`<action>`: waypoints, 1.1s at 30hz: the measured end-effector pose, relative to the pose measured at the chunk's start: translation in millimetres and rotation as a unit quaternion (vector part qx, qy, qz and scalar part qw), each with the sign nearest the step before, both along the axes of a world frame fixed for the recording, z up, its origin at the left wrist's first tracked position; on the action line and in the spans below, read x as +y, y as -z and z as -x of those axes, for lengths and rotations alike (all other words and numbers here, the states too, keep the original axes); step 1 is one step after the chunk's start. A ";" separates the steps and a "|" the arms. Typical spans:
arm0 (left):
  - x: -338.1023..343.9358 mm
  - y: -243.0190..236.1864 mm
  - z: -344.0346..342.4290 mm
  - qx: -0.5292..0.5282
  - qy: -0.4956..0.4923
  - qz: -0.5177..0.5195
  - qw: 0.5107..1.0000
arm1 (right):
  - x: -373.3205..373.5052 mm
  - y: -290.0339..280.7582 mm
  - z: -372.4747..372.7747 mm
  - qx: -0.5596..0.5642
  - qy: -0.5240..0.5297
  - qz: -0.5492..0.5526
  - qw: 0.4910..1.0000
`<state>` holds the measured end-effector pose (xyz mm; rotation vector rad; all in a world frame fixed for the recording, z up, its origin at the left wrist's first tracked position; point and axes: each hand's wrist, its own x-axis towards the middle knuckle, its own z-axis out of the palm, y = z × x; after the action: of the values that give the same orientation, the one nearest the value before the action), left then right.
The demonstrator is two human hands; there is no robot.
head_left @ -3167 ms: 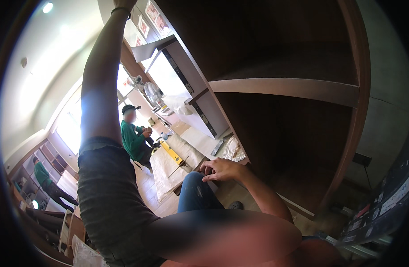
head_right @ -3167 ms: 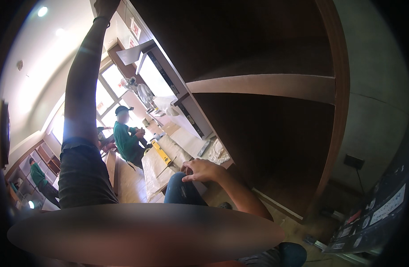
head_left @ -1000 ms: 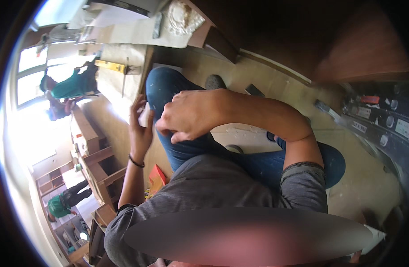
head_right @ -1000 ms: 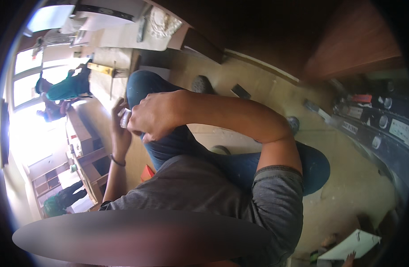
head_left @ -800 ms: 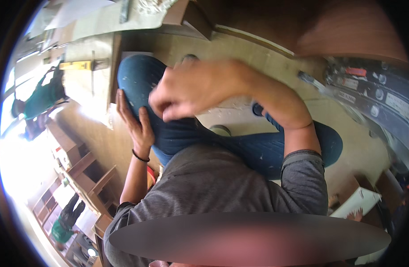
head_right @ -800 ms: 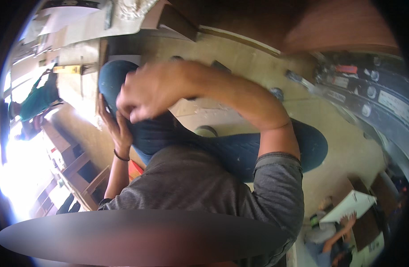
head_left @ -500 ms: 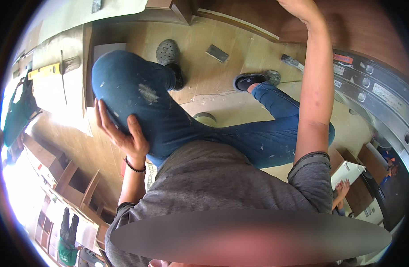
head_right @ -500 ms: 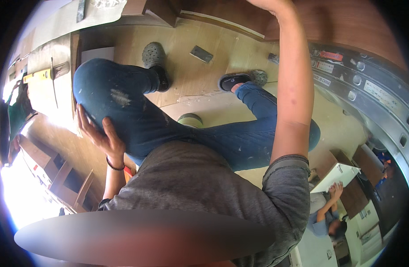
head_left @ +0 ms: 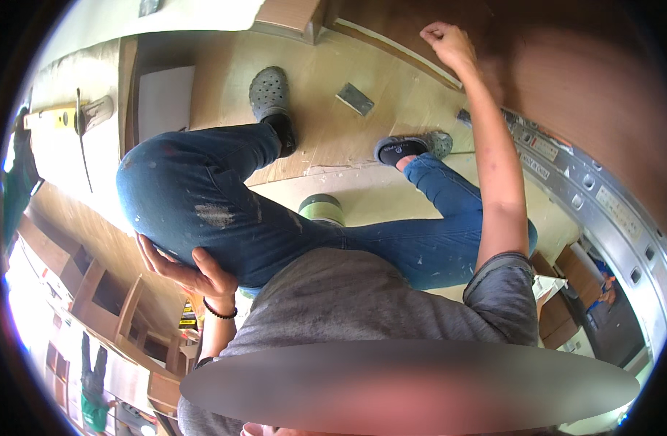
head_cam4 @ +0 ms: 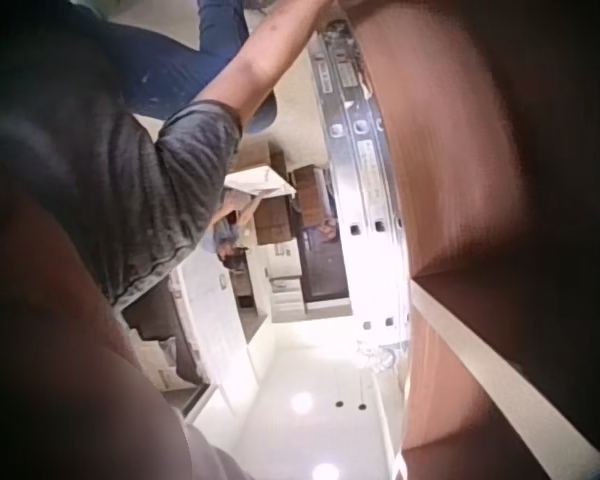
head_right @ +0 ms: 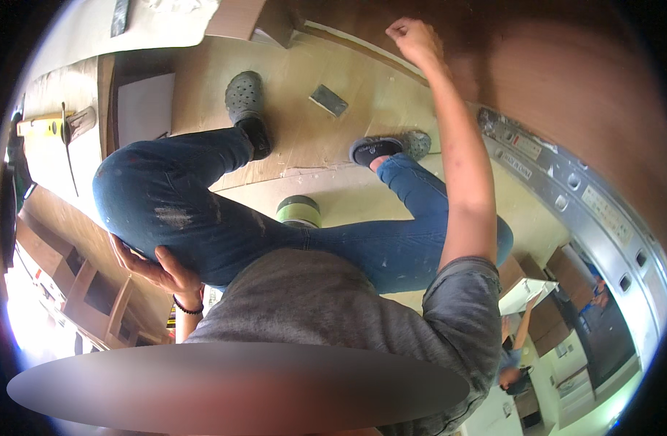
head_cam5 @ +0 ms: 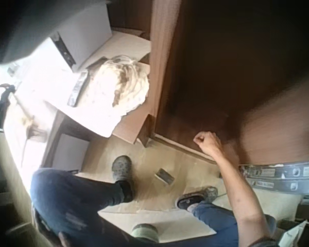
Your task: The person sits on the floor and applies a finish to the edges of a wooden cabinet using a small brush and a container. They repeatedly dip the brush into the container and apply the finish to the cabinet's trim.
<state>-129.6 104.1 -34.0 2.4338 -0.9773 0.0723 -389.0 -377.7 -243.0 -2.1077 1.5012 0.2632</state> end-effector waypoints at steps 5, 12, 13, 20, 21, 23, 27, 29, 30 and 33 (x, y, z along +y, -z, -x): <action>5.7 -2.8 -10.2 0.005 0.003 -0.015 1.000 | 22.2 19.5 -49.3 -0.069 -0.014 -0.011 0.997; 3.4 -1.1 -14.7 0.036 0.029 0.040 0.998 | 49.4 3.8 -83.6 -0.120 -0.033 -0.030 0.992; 2.9 -2.9 -15.5 0.046 0.036 0.041 0.997 | 50.7 -0.2 -81.3 -0.120 -0.042 -0.036 0.991; 4.5 -0.6 -18.9 0.122 0.123 0.072 0.982 | 83.9 -122.5 -91.4 -0.177 -0.158 0.087 0.968; 0.4 0.1 -21.6 0.126 0.142 0.079 0.979 | 92.8 -150.5 -96.7 -0.211 -0.222 0.161 0.938; -6.7 4.4 -20.3 0.136 0.156 0.098 0.973 | 107.5 -201.0 -111.6 -0.213 -0.320 0.313 0.868; -19.1 8.3 -20.4 0.144 0.181 0.145 0.962 | 117.1 -272.1 -148.9 -0.076 -0.440 0.441 0.779; -23.3 7.3 -17.3 0.158 0.178 0.159 0.958 | 116.1 -286.7 -163.8 0.011 -0.481 0.464 0.744; -24.9 7.6 -15.4 0.164 0.181 0.165 0.955 | 115.5 -289.8 -169.7 0.053 -0.494 0.465 0.733; -34.3 9.3 -15.2 0.193 0.199 0.185 0.943 | 116.6 -287.2 -173.9 0.191 -0.515 0.450 0.704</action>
<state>-114.3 69.8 -43.3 1.7833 -1.1303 -0.3233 -215.1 -261.1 44.2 -3.7549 0.3386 0.4199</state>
